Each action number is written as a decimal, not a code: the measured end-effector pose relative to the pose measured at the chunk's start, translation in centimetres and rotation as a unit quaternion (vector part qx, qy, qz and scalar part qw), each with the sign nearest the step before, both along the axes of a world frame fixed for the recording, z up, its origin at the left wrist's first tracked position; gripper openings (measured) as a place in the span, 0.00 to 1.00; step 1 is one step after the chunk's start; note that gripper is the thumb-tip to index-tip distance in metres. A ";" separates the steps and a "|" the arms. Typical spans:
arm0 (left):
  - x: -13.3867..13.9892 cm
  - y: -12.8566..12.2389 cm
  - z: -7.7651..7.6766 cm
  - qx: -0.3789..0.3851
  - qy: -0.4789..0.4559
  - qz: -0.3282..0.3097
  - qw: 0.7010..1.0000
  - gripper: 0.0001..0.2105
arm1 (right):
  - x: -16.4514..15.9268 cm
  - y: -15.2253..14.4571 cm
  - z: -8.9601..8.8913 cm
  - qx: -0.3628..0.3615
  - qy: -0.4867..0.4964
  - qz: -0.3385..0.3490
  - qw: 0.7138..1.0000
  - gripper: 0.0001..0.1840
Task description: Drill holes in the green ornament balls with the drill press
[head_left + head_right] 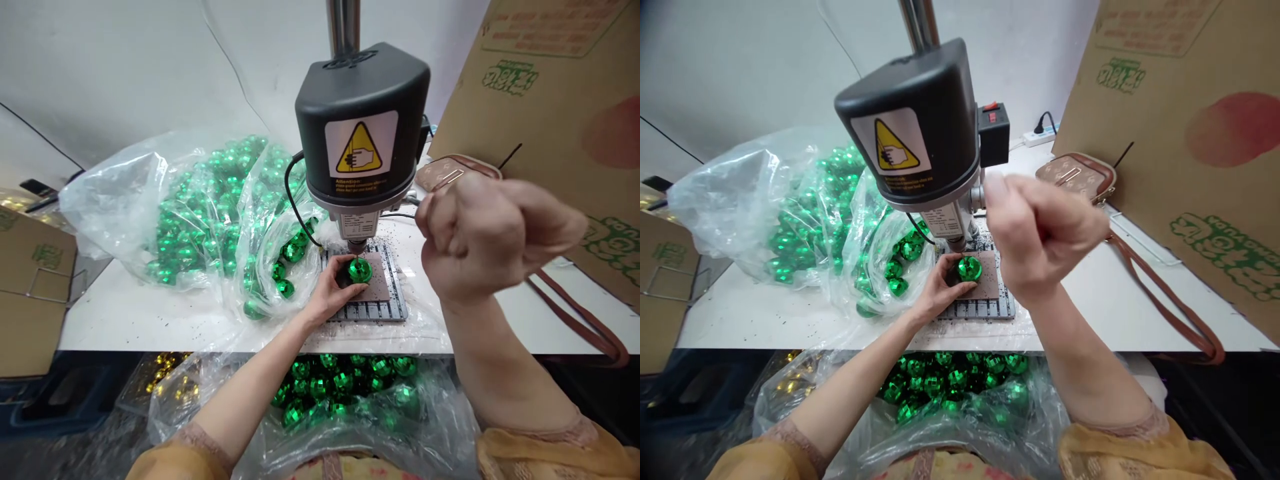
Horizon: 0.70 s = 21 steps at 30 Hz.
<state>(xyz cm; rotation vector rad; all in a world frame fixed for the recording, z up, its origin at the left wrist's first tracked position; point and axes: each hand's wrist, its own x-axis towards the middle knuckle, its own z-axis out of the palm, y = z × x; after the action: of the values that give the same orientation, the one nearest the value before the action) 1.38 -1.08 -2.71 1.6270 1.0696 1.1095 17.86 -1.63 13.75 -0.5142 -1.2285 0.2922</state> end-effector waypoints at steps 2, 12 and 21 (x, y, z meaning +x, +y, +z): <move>0.3 -0.1 0.2 0.001 -0.006 0.014 1.000 0.27 | -0.3 0.4 1.8 0.026 0.077 -0.008 0.997 0.25; -2.9 -8.5 1.9 0.142 0.189 -0.013 0.972 0.22 | 0.0 2.2 3.1 0.017 0.099 0.049 0.994 0.23; -6.6 -9.4 4.0 0.220 0.368 -0.055 0.902 0.11 | -0.3 1.8 3.1 0.005 0.120 0.056 0.991 0.23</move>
<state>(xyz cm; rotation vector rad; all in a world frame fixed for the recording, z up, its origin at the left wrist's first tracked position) -5.22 -10.50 1.33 2.5575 1.2118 0.6811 17.57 0.17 16.82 -0.3882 -1.0261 0.4306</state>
